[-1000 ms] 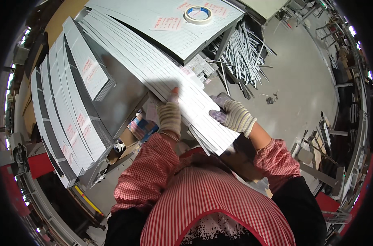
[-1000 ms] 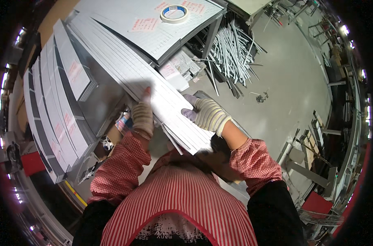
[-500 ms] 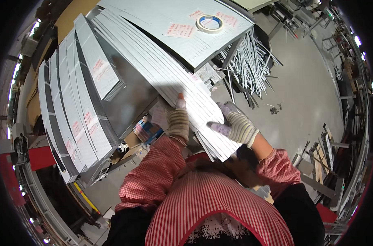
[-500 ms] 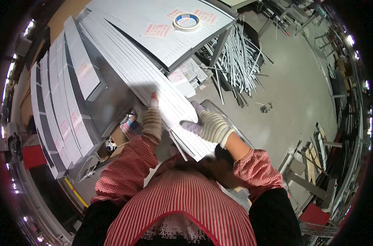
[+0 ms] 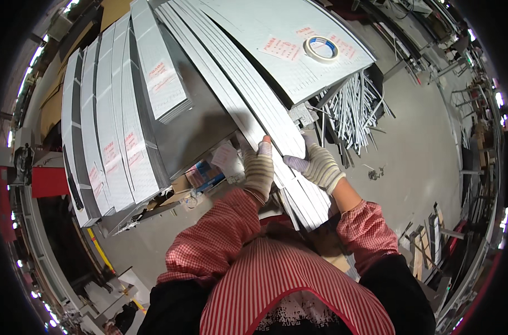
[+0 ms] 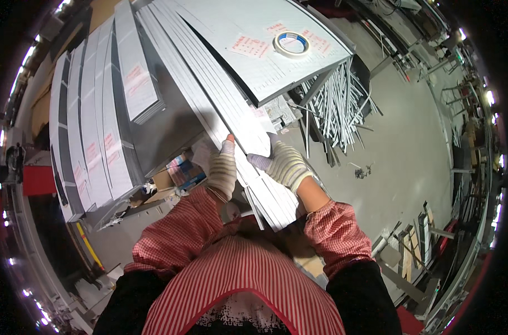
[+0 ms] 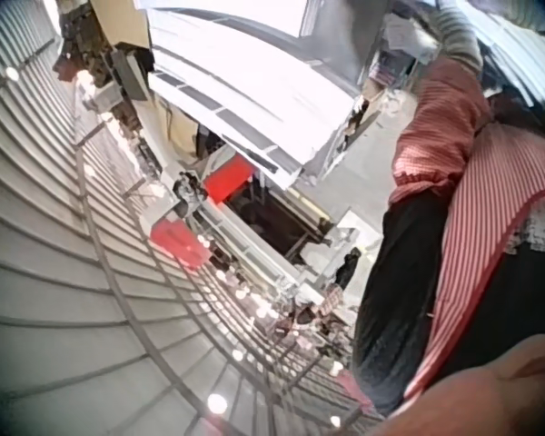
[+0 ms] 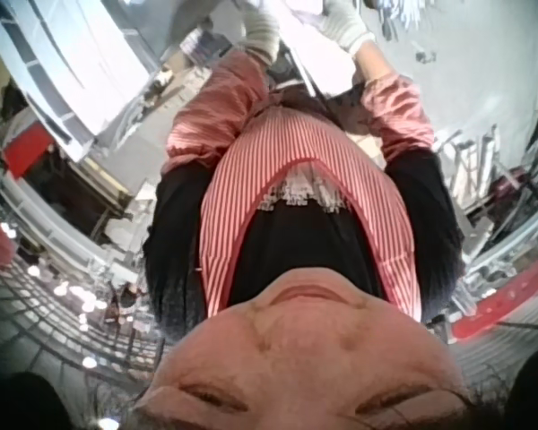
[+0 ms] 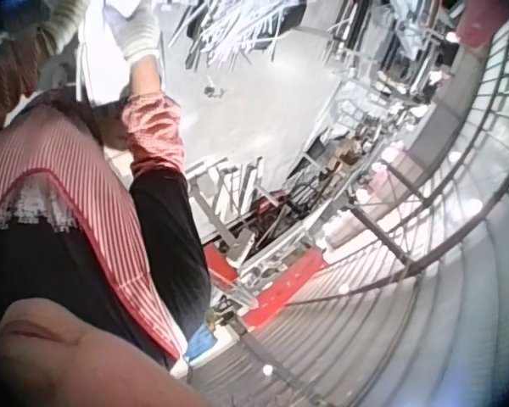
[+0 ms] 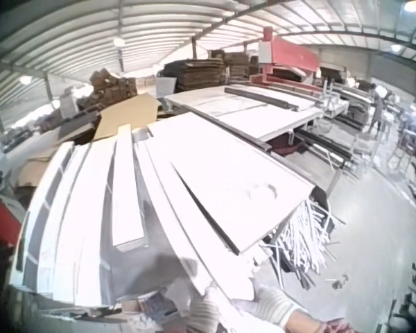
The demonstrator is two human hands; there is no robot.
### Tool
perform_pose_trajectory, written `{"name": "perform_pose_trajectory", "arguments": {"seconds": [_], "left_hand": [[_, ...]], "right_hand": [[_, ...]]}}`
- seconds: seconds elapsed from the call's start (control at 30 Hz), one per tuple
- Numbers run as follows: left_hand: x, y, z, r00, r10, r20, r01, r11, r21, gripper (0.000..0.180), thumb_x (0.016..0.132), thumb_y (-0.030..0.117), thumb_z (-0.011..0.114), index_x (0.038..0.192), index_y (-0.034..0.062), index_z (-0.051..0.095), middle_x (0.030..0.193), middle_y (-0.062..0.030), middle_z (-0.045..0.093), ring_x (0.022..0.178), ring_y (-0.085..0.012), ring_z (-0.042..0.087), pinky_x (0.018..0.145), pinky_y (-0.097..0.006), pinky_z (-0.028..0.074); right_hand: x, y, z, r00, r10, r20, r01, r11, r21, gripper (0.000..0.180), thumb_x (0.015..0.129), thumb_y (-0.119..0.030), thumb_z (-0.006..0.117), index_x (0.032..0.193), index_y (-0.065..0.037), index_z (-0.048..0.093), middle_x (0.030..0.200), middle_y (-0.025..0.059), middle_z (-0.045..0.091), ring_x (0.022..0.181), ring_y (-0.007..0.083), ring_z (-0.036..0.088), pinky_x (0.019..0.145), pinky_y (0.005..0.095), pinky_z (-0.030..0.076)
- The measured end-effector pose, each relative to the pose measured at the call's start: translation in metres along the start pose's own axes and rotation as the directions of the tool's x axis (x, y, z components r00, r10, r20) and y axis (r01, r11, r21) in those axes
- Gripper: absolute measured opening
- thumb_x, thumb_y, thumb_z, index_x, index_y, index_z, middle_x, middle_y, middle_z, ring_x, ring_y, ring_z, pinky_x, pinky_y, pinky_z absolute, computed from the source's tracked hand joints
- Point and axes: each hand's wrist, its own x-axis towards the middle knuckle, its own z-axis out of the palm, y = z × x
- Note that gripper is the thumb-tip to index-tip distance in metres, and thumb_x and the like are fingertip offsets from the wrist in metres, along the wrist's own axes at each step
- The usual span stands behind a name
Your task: Applying adhesive tape and product qualification labels to the ends of industrial panels and stacking them.
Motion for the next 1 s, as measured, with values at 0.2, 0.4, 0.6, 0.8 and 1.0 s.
{"name": "perform_pose_trajectory", "arguments": {"seconds": [0.2,0.4,0.6,0.8,1.0], "left_hand": [[0.0,-0.003,0.007,0.982,0.102,-0.16,-0.062,0.97,0.236,0.086,0.098,0.039,0.055,0.155,-0.0028,0.005,0.151,-0.0278,0.034,0.137,-0.0343,0.041,0.113,-0.036,0.034],[-0.027,0.012,0.015,1.0,0.02,-0.015,-0.022,0.988,-0.156,0.084,0.1,0.038,0.051,0.154,-0.0042,0.002,0.15,-0.0261,0.037,0.136,-0.0321,0.041,0.113,-0.036,0.033],[-0.005,-0.003,0.017,0.973,0.224,-0.051,-0.227,0.971,-0.074,0.081,0.101,0.04,0.048,0.154,-0.0044,0.005,0.149,-0.0262,0.038,0.136,-0.0319,0.041,0.114,-0.035,0.033],[0.013,0.024,0.013,0.959,0.271,0.076,-0.255,0.951,-0.176,0.082,0.099,0.043,0.049,0.154,-0.0035,0.01,0.152,-0.0282,0.034,0.139,-0.0349,0.037,0.117,-0.037,0.027],[0.012,0.046,-0.019,0.989,0.139,-0.045,-0.115,0.93,0.348,0.098,0.092,0.059,0.057,0.155,-0.0019,0.011,0.15,-0.0297,0.036,0.143,-0.0399,0.03,0.118,-0.04,0.023]], "right_hand": [[0.002,-0.048,-0.018,0.973,0.056,0.224,-0.085,0.988,0.125,0.102,0.079,-0.049,0.08,0.147,0.008,0.03,0.131,0.0247,0.058,0.124,0.0284,0.055,0.105,0.0364,0.043],[0.019,-0.063,-0.047,0.931,0.139,0.338,-0.143,0.99,-0.013,0.096,0.083,-0.056,0.072,0.145,0.008,0.036,0.129,0.0288,0.059,0.121,0.0367,0.058,0.104,0.0383,0.045],[0.035,-0.036,-0.027,0.943,0.088,0.32,-0.135,0.982,0.129,0.096,0.079,-0.052,0.078,0.144,0.007,0.038,0.13,0.024,0.06,0.123,0.0336,0.056,0.105,0.0385,0.044],[0.022,-0.036,-0.031,0.975,0.011,0.22,-0.022,0.999,0.049,0.102,0.075,-0.05,0.083,0.144,0.01,0.036,0.128,0.0236,0.061,0.123,0.0312,0.057,0.103,0.0356,0.044],[-0.018,-0.138,-0.018,0.973,-0.165,0.162,0.23,0.772,-0.593,0.114,0.062,-0.058,0.081,0.141,0.01,0.035,0.132,0.0309,0.047,0.128,0.0433,0.043,0.106,0.0457,0.036]]}}
